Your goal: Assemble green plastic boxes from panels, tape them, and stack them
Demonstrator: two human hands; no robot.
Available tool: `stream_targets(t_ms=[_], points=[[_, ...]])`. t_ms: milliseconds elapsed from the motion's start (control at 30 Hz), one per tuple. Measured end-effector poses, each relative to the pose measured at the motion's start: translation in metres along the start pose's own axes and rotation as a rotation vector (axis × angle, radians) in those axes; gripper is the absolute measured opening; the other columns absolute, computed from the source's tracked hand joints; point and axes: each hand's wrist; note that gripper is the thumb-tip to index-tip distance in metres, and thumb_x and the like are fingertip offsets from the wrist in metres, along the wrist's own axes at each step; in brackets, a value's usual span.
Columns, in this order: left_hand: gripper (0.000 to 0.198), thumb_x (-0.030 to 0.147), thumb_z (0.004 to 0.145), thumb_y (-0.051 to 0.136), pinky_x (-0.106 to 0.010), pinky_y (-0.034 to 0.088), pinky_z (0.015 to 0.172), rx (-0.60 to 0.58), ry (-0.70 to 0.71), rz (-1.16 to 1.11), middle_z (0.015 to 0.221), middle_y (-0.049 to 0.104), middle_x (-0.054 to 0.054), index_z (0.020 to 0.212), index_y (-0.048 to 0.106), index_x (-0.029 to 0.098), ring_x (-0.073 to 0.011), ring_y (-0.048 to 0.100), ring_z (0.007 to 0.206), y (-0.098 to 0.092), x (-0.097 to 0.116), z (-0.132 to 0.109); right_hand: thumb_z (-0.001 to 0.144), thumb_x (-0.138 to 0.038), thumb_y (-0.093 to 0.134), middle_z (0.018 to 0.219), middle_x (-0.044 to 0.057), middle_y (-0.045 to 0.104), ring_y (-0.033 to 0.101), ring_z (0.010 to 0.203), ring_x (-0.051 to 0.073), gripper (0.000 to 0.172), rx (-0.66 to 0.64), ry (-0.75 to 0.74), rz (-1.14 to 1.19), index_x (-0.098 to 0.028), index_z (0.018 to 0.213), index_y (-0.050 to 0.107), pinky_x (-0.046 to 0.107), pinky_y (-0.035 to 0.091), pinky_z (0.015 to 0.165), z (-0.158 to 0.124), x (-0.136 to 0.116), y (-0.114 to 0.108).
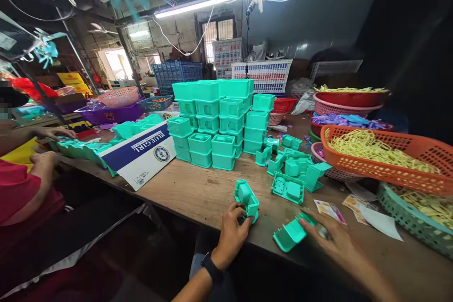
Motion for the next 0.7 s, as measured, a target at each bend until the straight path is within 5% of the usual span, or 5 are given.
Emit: stream_targets(t_ms=[167,367,533,700], points=[[0.011,0.024,0.086,0.070,-0.064,0.050,0.106,-0.003,-0.002,0.082,0.121,0.075,-0.013,0.091,0.079,0.020,-0.0391,0.064,0.123,0.014,0.005,-0.009,0.096,-0.070,0.046,0.149,0.009,0.062,0.062,0.134,0.033,0.068,0.048,0.050,0.200,-0.028,0.149,0.057,0.051,0.054,0.109,-0.017,-0.018,0.008],[0.020,0.012,0.080,0.060,-0.048,0.058,0.100,0.027,0.108,0.094,0.107,0.073,-0.008,0.096,0.069,0.020,-0.0278,0.069,0.108,-0.004,0.004,-0.011,0.091,-0.077,0.052,0.150,0.018,0.059,0.062,0.132,0.035,0.086,0.194,0.234,0.255,-0.022,0.156,0.042,0.052,0.056,0.105,-0.050,-0.013,0.037],[0.043,0.006,0.080,0.049,-0.053,0.049,0.113,0.054,0.159,0.151,0.126,0.067,-0.013,0.119,0.061,0.018,-0.0290,0.062,0.126,-0.030,0.000,0.028,0.076,-0.083,0.066,0.159,0.024,0.045,0.047,0.144,0.042,0.118,0.302,0.165,0.120,-0.016,0.164,0.025,0.060,0.043,0.115,-0.054,-0.027,0.059],[0.065,0.002,0.075,0.056,-0.048,0.039,0.125,-0.201,0.283,0.199,0.149,0.058,-0.010,0.137,0.060,0.023,-0.0259,0.051,0.144,-0.044,0.008,0.078,0.073,-0.079,0.071,0.160,0.028,0.040,0.046,0.142,0.049,0.129,0.274,0.189,0.109,-0.015,0.167,0.011,0.068,0.042,0.111,-0.042,-0.034,0.071]])
Point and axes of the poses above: each hand's wrist, its own z-axis towards the middle knuckle, its own y-axis out of the palm, x = y × z
